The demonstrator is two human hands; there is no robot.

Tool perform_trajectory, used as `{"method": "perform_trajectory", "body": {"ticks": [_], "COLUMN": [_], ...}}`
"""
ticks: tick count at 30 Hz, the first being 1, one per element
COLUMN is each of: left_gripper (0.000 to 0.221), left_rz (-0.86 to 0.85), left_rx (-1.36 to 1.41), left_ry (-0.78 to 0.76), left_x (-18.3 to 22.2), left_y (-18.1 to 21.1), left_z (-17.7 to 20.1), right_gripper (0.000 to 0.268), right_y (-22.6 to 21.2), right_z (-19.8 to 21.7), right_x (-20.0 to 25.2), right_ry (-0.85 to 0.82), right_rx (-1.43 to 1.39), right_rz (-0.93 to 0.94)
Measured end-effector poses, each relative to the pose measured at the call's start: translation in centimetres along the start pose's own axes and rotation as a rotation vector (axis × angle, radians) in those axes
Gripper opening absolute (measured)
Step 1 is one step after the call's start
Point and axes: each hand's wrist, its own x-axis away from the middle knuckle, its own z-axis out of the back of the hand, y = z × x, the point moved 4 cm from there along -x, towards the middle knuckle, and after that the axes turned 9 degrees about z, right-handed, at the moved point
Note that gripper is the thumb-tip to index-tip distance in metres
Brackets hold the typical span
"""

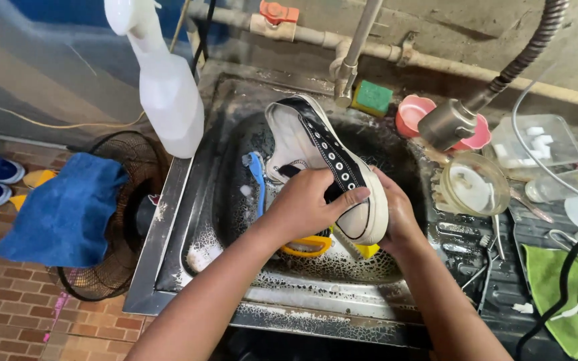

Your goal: Scrubbing the sides and soles of a sneaker in a sink using a brush and soapy water to remove dirt.

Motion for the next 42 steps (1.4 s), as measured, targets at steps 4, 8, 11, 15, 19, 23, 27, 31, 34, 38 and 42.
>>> {"method": "perform_trajectory", "body": {"ticks": [4,8,11,15,19,23,27,31,34,38,42], "left_gripper": [0.045,0.039,0.035,0.03,0.032,0.028,0.028,0.027,0.026,0.024,0.026], "left_rz": [-0.007,0.059,0.096,0.079,0.057,0.052,0.057,0.11,0.138,0.103,0.137], "left_rx": [-0.259,-0.368,-0.402,-0.467,-0.527,-0.537,-0.475,-0.437,-0.383,-0.355,-0.274], "left_ry": [0.035,0.064,0.141,0.195,0.285,0.394,0.381,0.38,0.402,0.419,0.422], "left_x": [0.5,0.6,0.1,0.5,0.6,0.8,0.9,0.5,0.7,0.5,0.6], "left_y": [-0.8,-2.9,-5.5,-6.3,-6.9,-6.6,-6.0,-6.5,-6.7,-6.7,-6.3], "left_z": [0.5,0.2,-1.1,-1.7,-2.2,-1.9,-1.9,-2.1,-1.9,-2.0,-1.4], "right_gripper": [0.024,0.008,0.008,0.006,0.004,0.01,0.014,0.012,0.014,0.018,0.021], "right_y": [-0.7,-6.1,-7.4,-6.6,-7.2,-6.8,-7.9,-7.5,-7.6,-7.3,-7.9], "right_z": [-1.1,-3.0,-3.5,-6.0,-7.9,-8.5,-8.1,-8.2,-8.0,-9.3,-7.8], "right_x": [0.3,1.7,2.6,4.6,6.0,6.7,6.5,7.0,7.1,7.8,7.5], "right_ry": [-0.091,-0.288,-0.408,-0.574,-0.723,-0.833,-0.632,-0.776,-0.735,-0.799,-0.637], "right_rx": [0.186,0.712,1.212,1.255,1.366,1.506,1.56,1.537,1.551,1.522,1.503], "right_rz": [0.121,0.638,1.032,1.056,1.164,1.244,1.293,1.293,1.308,1.413,1.388]}}
